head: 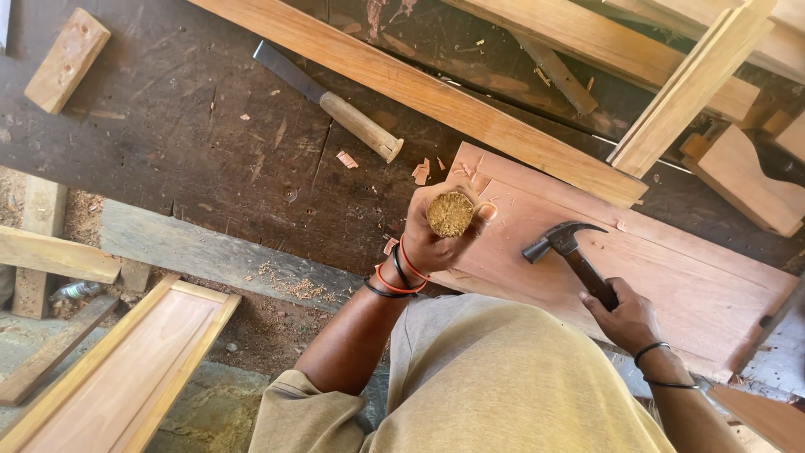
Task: Using a chisel and hammer to carve a decorative pattern into a wooden panel.
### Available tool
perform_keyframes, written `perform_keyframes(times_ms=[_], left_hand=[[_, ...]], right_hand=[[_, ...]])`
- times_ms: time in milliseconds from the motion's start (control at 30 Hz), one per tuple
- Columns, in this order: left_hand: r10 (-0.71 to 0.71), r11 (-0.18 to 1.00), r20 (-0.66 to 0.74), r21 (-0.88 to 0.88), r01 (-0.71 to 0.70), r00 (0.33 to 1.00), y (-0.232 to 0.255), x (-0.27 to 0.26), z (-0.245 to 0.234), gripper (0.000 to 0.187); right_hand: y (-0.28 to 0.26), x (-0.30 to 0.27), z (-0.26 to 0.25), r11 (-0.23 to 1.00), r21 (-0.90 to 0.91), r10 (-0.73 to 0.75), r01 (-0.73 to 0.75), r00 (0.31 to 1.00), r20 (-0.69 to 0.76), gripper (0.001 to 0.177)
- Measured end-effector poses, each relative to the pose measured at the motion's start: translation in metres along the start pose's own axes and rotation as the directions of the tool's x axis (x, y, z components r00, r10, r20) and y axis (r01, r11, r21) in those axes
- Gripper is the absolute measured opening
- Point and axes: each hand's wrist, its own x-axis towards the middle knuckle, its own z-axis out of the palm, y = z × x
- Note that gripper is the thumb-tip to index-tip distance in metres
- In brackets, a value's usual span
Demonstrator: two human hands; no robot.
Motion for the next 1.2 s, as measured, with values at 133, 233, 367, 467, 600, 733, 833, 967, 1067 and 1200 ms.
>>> perform_keyframes(times_ms=[133, 233, 367, 467, 600, 733, 833, 967, 1067, 1200], left_hand=[[0.051, 0.994, -0.002, 0.100, -0.050, 0.999, 0.004, 0.005, 0.003, 0.022], [0.046, 0.992, 0.003, 0.121, -0.046, 0.999, 0.005, 0.009, 0.004, 0.023], [-0.005, 0.996, 0.014, 0.085, 0.004, 1.000, 0.001, 0.009, 0.005, 0.024], [-0.001, 0.998, 0.017, 0.067, 0.000, 1.000, 0.001, 0.009, 0.006, 0.024], [-0.006, 0.998, 0.005, 0.066, 0.005, 1.000, -0.001, 0.006, 0.008, 0.024], [-0.019, 0.997, 0.013, 0.074, 0.018, 1.000, 0.003, 0.005, 0.009, 0.024], [-0.020, 0.994, 0.040, 0.105, 0.016, 0.999, 0.002, 0.005, 0.010, 0.024], [0.006, 0.994, 0.083, 0.109, -0.015, 0.997, -0.003, 0.002, 0.014, 0.024], [0.075, 0.993, 0.142, 0.078, -0.087, 0.987, -0.012, 0.004, 0.009, 0.023], [-0.224, 0.877, 0.106, -0.412, 0.248, 0.969, -0.051, -0.020, 0.013, 0.031]], right_hand=[[-0.008, -0.011, -0.010, 0.999, -0.030, -0.012, 0.012, 1.000, -0.026, 0.059], [-0.017, -0.018, -0.021, 0.999, -0.044, 0.001, -0.002, 1.000, -0.019, 0.056], [-0.021, -0.023, -0.029, 0.998, -0.014, -0.063, 0.063, 0.996, -0.064, 0.053], [-0.027, -0.025, -0.041, 0.983, 0.044, -0.168, 0.176, 0.976, -0.140, 0.054], [-0.050, -0.038, -0.077, 0.984, 0.063, -0.160, 0.165, 0.984, -0.075, 0.052], [-0.096, -0.066, -0.128, 0.919, 0.031, -0.382, 0.392, 0.909, -0.170, 0.048], [-0.126, -0.088, -0.161, 0.814, -0.067, -0.573, 0.577, 0.778, -0.259, 0.046], [-0.153, -0.109, -0.187, 0.727, -0.231, -0.687, 0.647, 0.696, -0.209, 0.049], [-0.200, -0.128, -0.197, 0.569, -0.223, -0.807, 0.791, 0.486, -0.336, 0.045], [-0.222, -0.126, -0.196, 0.540, -0.274, -0.841, 0.796, 0.501, -0.203, 0.050]])
